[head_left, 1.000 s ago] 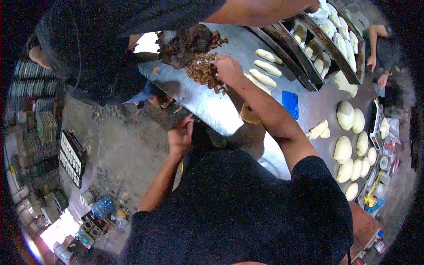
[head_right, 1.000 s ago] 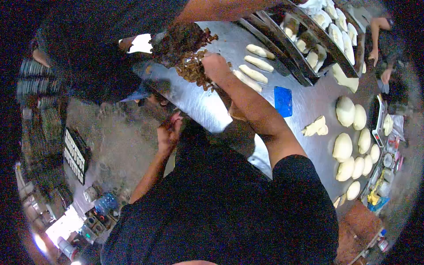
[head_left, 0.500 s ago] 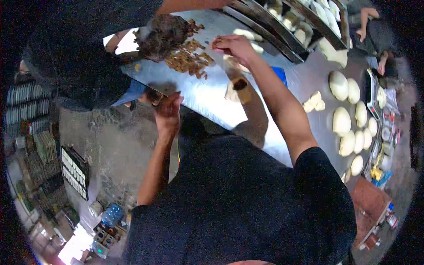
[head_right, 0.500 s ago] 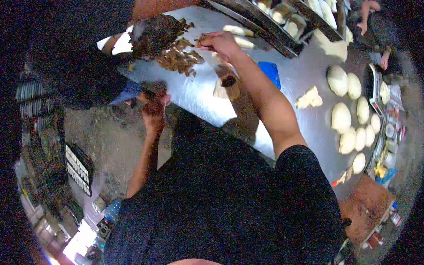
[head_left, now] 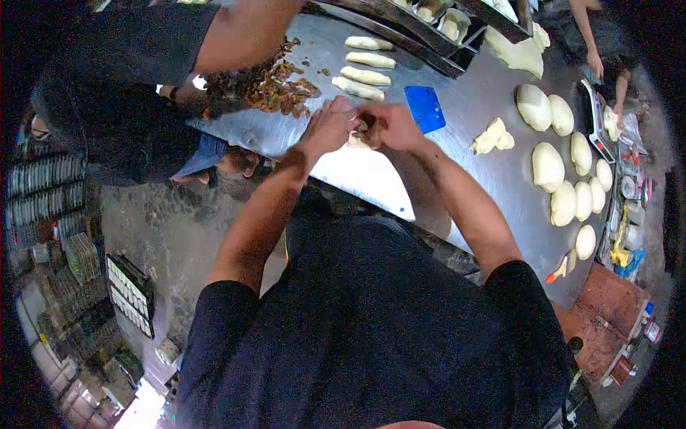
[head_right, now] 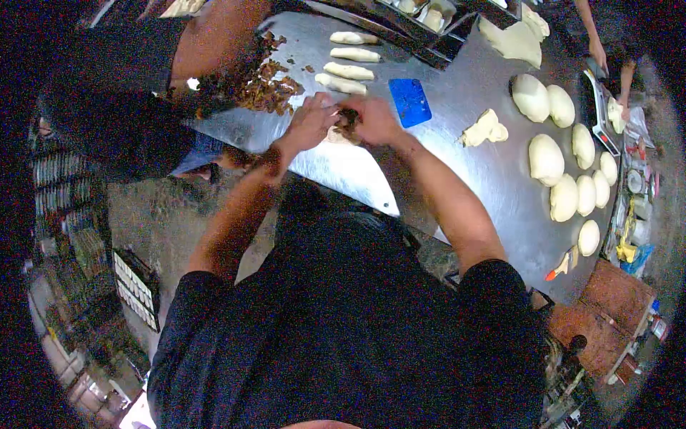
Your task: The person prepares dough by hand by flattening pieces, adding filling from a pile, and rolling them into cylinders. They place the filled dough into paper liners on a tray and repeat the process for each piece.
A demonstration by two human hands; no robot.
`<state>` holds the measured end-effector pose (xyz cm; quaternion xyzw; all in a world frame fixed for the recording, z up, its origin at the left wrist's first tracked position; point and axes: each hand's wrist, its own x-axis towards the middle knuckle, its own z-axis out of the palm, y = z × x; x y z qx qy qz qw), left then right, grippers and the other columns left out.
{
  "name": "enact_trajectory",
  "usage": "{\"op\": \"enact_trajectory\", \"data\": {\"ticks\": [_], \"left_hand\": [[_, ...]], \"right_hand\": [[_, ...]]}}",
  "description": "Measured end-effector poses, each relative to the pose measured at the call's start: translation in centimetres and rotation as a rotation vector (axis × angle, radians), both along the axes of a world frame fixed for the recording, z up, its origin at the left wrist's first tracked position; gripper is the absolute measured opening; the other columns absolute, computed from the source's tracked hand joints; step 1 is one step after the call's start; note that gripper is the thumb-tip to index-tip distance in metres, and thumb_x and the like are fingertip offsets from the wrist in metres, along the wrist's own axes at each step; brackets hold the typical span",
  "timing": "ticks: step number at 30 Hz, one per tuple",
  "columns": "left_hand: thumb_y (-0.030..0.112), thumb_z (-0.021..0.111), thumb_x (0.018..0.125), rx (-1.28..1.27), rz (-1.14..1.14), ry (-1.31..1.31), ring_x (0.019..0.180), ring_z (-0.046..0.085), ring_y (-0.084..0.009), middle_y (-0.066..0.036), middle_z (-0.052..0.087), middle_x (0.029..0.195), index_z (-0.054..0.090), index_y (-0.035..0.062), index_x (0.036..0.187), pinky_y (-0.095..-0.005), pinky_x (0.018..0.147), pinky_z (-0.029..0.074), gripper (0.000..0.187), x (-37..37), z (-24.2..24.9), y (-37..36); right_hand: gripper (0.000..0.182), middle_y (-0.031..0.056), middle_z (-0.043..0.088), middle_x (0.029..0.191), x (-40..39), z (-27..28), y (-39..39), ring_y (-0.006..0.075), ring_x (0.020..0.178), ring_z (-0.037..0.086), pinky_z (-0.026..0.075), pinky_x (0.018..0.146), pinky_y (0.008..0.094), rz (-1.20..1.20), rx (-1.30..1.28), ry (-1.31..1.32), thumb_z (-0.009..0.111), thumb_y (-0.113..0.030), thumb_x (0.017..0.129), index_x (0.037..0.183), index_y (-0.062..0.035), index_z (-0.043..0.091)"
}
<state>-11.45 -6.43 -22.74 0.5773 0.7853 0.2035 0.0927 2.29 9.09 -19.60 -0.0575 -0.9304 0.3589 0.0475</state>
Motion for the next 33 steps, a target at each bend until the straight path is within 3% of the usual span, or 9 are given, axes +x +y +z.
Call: {"op": "enact_trajectory", "data": {"ticks": [3,7,9,11,15,18,24,28,33], "left_hand": [[0.016,0.070,0.082,0.221,-0.227,-0.135,0.103,0.056,-0.0399,-0.017,0.059,0.109,0.066,0.0035,0.104,-0.0445,0.087,0.049,0.026,-1.5,-0.1,1.4],[0.005,0.069,0.074,-0.083,0.007,-0.300,0.098,0.058,-0.0401,-0.018,0.061,0.104,0.064,0.0033,0.093,-0.0450,0.083,0.050,0.020,-0.1,0.9,2.4],[0.010,0.061,0.080,0.221,0.097,0.285,0.099,0.061,-0.0344,-0.014,0.062,0.103,0.064,0.0042,0.097,-0.0445,0.085,0.048,0.018,2.9,-1.9,0.8],[0.013,0.058,0.083,0.233,0.034,0.215,0.100,0.060,-0.0291,-0.011,0.062,0.104,0.064,0.0034,0.097,-0.0424,0.093,0.043,0.019,6.0,-0.3,-1.7],[0.015,0.059,0.082,-0.146,0.050,0.117,0.106,0.056,-0.0310,-0.014,0.061,0.109,0.066,0.0041,0.106,-0.0532,0.094,0.038,0.027,6.7,1.0,-2.8],[0.015,0.061,0.082,0.181,0.269,0.146,0.104,0.057,-0.0311,-0.013,0.060,0.106,0.068,0.0049,0.105,-0.0504,0.093,0.041,0.026,5.3,2.2,-0.6],[0.012,0.063,0.082,0.347,0.020,0.132,0.102,0.057,-0.0316,-0.012,0.061,0.106,0.066,0.0025,0.107,-0.0452,0.085,0.045,0.027,8.5,-1.9,-4.2],[0.009,0.059,0.077,0.121,0.029,0.088,0.100,0.058,-0.0340,-0.014,0.061,0.108,0.066,0.0026,0.107,-0.0472,0.081,0.045,0.031,8.9,0.1,-4.5],[0.006,0.059,0.079,0.261,0.043,0.075,0.106,0.056,-0.0365,-0.018,0.060,0.113,0.065,0.0000,0.112,-0.0475,0.091,0.045,0.034,9.1,-3.4,-5.3]], "right_hand": [[0.043,0.0221,0.066,0.105,-0.9,-0.4,1.1,0.0416,0.100,0.063,0.050,0.086,0.0487,0.059,0.059,0.244,0.074,-0.030,0.071,0.103,-0.0031,0.065],[0.048,0.0242,0.063,0.101,-1.5,0.0,-0.8,0.0418,0.099,0.060,0.050,0.085,0.0477,0.044,0.089,-0.152,0.072,-0.028,0.073,0.111,-0.0016,0.061],[0.035,0.0230,0.062,0.104,0.1,-1.0,-3.6,0.0402,0.097,0.061,0.051,0.083,0.0462,-0.250,0.140,-0.057,0.073,-0.016,0.073,0.102,-0.0010,0.063],[0.044,0.0163,0.058,0.107,2.8,-5.0,-5.6,0.0383,0.103,0.054,0.046,0.087,0.0472,-0.256,0.248,0.374,0.068,-0.010,0.073,0.116,-0.0028,0.061],[0.038,0.0194,0.059,0.107,4.2,-1.8,-6.5,0.0384,0.106,0.052,0.039,0.099,0.0480,-0.278,0.358,0.127,0.069,-0.016,0.073,0.109,-0.0017,0.065],[0.033,0.0173,0.059,0.104,2.1,-2.7,-4.8,0.0388,0.101,0.053,0.044,0.091,0.0484,-0.381,0.228,0.324,0.070,-0.015,0.071,0.102,-0.0043,0.068],[0.027,0.0146,0.061,0.094,5.4,-5.4,-7.8,0.0345,0.091,0.058,0.049,0.077,0.0451,-0.275,0.300,0.505,0.069,-0.003,0.071,0.098,-0.0048,0.068],[0.017,0.0145,0.058,0.088,5.4,-1.8,-6.7,0.0352,0.086,0.057,0.049,0.076,0.0443,-0.281,0.235,0.381,0.068,-0.003,0.067,0.084,-0.0027,0.063],[0.021,0.0141,0.061,0.091,6.5,-4.9,-7.1,0.0346,0.088,0.059,0.051,0.075,0.0429,-0.180,0.237,0.470,0.067,-0.003,0.072,0.093,-0.0017,0.067]]}}
